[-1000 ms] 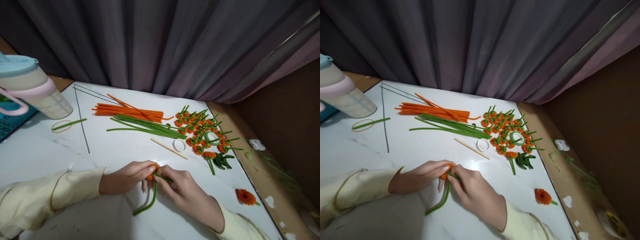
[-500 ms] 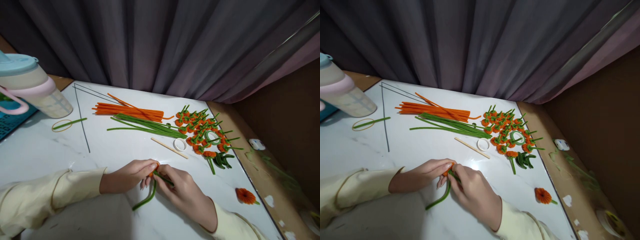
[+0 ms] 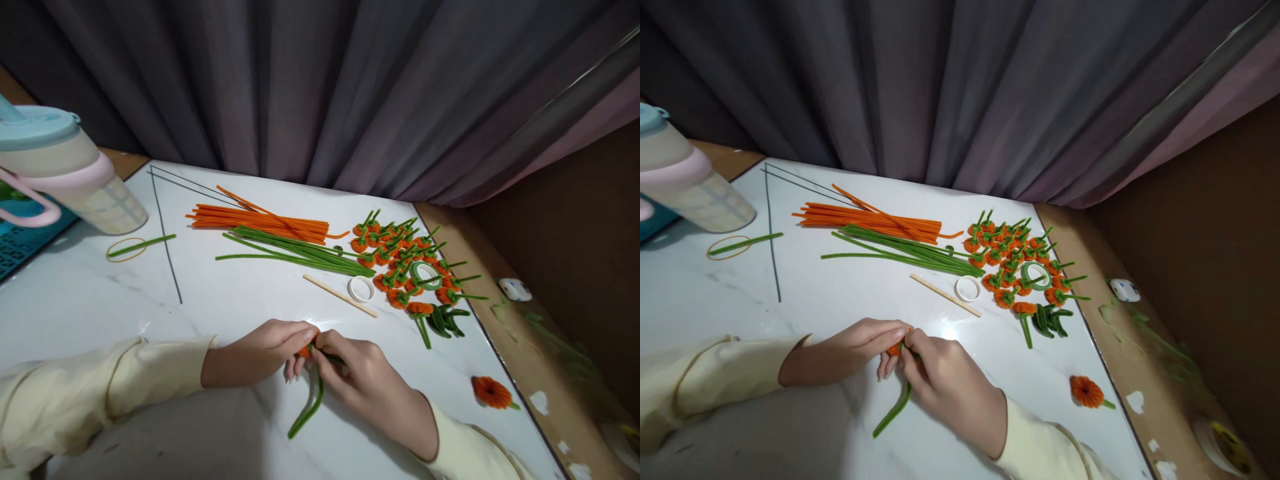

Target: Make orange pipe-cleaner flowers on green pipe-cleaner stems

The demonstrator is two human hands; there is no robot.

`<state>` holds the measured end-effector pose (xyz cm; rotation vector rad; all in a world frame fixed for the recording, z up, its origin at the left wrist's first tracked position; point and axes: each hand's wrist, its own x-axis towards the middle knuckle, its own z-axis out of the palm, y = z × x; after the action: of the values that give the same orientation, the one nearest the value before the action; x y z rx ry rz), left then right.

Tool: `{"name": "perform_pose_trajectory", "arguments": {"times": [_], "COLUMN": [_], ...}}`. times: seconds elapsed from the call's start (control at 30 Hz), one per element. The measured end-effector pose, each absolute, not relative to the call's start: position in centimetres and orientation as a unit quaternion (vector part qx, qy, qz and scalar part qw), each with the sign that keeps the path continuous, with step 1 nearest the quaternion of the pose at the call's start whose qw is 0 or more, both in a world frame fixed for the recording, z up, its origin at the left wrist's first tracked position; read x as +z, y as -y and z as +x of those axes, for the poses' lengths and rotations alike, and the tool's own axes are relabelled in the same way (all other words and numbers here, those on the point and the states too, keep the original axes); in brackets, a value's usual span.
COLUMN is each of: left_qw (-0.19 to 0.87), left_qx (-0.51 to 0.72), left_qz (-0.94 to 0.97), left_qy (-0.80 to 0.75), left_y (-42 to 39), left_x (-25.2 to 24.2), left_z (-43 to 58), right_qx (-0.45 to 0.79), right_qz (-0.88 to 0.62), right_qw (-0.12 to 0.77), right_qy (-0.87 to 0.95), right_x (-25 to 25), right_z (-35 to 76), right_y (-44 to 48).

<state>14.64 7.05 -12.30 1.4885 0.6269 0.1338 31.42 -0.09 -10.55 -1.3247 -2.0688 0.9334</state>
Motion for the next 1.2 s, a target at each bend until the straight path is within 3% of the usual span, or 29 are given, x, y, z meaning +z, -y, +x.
{"name": "perform_pose_trajectory", "arguments": {"times": [0.3, 1.2], "left_qw": [0.704, 0.660], "left_qx": [0.058, 0.083], "left_qz": [0.644, 0.693], "left_qy": [-0.293, -0.277], "left_y": [-7.0, -6.9], "left_x": [-12.2, -12.7], "left_z": [14.7, 14.7], "right_qx": [0.352, 0.443], "right_qz": [-0.530, -0.549], "right_qw": [0.243, 0.333], "right_qy": [0.732, 0.626], "right_x": [-10.9, -11.0], "right_z": [31.5, 30.5], "right_y": [0.2, 0.1]}}
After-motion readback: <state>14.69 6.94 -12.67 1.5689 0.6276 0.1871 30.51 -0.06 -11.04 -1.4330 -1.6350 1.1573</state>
